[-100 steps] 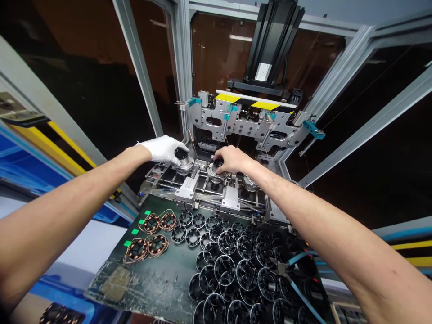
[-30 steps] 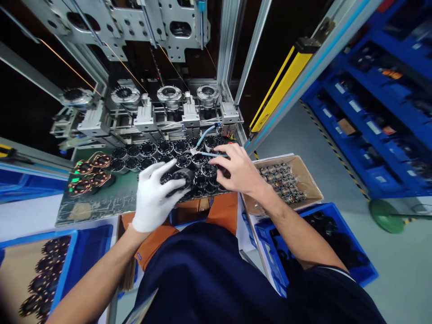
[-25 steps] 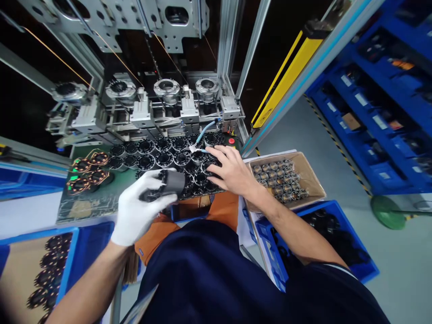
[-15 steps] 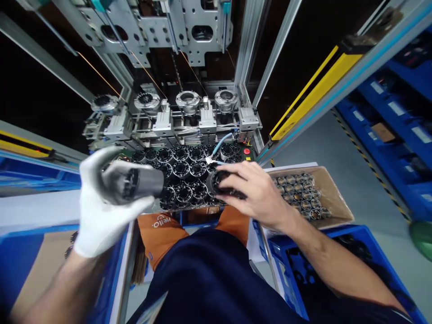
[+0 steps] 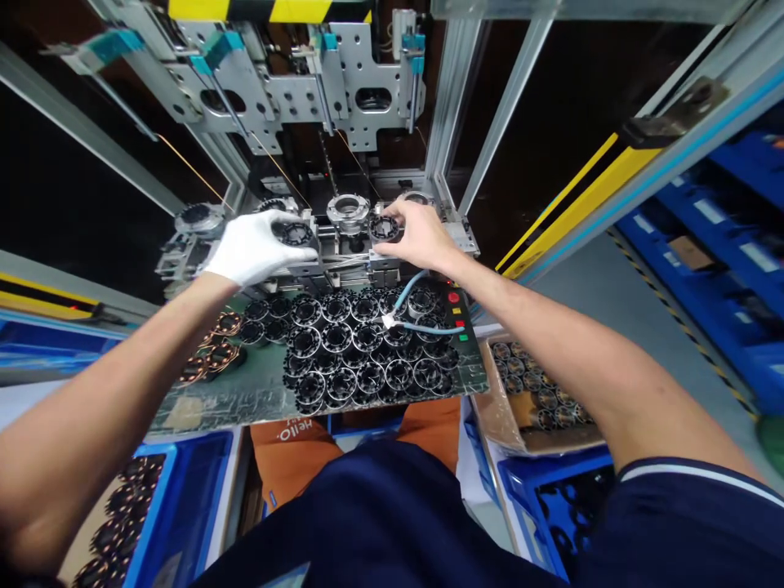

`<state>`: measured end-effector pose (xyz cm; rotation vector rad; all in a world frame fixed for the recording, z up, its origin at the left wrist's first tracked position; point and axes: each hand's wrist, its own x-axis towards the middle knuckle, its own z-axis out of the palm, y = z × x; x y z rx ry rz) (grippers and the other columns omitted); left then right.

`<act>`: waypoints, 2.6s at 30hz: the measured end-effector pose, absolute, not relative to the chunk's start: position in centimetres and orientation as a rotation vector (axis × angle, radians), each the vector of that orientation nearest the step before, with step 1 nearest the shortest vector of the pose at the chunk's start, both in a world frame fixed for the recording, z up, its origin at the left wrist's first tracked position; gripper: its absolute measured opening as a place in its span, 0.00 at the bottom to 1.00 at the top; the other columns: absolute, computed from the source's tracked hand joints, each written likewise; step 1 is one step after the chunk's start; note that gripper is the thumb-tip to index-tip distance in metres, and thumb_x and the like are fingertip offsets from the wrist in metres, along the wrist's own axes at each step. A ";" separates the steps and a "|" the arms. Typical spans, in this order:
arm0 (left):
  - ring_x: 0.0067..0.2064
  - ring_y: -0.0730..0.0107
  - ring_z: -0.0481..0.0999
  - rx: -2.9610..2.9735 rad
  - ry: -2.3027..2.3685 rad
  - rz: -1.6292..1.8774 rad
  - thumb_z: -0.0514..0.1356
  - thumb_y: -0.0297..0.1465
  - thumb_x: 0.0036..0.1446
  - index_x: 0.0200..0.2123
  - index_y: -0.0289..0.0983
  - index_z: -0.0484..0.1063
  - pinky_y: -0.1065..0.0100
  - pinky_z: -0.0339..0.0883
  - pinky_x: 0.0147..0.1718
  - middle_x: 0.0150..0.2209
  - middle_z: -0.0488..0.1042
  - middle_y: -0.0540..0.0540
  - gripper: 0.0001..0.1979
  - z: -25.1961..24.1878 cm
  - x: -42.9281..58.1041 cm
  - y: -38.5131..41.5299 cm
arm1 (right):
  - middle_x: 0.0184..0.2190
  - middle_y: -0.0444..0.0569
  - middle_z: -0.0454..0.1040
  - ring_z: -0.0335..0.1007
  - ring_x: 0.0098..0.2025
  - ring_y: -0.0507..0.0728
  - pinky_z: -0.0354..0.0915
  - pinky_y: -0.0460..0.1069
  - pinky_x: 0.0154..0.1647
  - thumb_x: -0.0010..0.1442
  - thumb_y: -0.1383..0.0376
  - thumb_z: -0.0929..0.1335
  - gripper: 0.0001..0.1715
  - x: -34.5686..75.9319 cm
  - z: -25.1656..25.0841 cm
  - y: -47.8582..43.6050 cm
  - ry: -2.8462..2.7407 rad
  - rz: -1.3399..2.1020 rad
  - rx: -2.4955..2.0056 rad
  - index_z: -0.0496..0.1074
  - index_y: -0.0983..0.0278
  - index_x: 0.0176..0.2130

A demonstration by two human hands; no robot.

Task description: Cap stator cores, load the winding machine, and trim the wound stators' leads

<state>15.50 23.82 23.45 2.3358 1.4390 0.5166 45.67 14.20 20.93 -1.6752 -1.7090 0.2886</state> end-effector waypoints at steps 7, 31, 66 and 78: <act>0.51 0.47 0.85 2.268 1.372 0.568 0.79 0.48 0.51 0.63 0.38 0.81 0.42 0.78 0.61 0.51 0.85 0.42 0.39 23.1 14.0 23.5 | 0.44 0.51 0.85 0.80 0.44 0.65 0.78 0.64 0.56 0.49 0.57 0.84 0.34 45.6 20.8 14.5 -1.710 0.376 -1.660 0.79 0.64 0.52; 0.62 0.55 0.83 2.151 1.259 0.835 0.82 0.47 0.43 0.58 0.34 0.83 0.44 0.68 0.74 0.55 0.88 0.48 0.40 20.8 14.2 25.5 | 0.39 0.50 0.84 0.79 0.43 0.65 0.76 0.66 0.59 0.50 0.50 0.85 0.40 45.3 19.1 14.0 -1.623 0.307 -1.662 0.83 0.64 0.57; 0.63 0.46 0.87 1.880 0.772 1.330 0.87 0.41 0.50 0.62 0.47 0.81 0.47 0.85 0.65 0.62 0.85 0.42 0.38 26.7 9.4 1.3 | 0.66 0.52 0.82 0.89 0.56 0.65 0.89 0.61 0.62 0.66 0.56 0.84 0.37 34.6 27.3 -5.8 -1.311 1.034 -0.879 0.74 0.50 0.68; 0.70 0.46 0.83 1.717 0.552 1.225 0.80 0.33 0.61 0.57 0.47 0.84 0.44 0.81 0.70 0.64 0.85 0.45 0.21 26.7 9.5 0.3 | 0.64 0.51 0.81 0.89 0.44 0.63 0.92 0.60 0.45 0.64 0.47 0.84 0.38 34.2 27.2 -6.8 -1.297 0.995 -1.005 0.73 0.50 0.66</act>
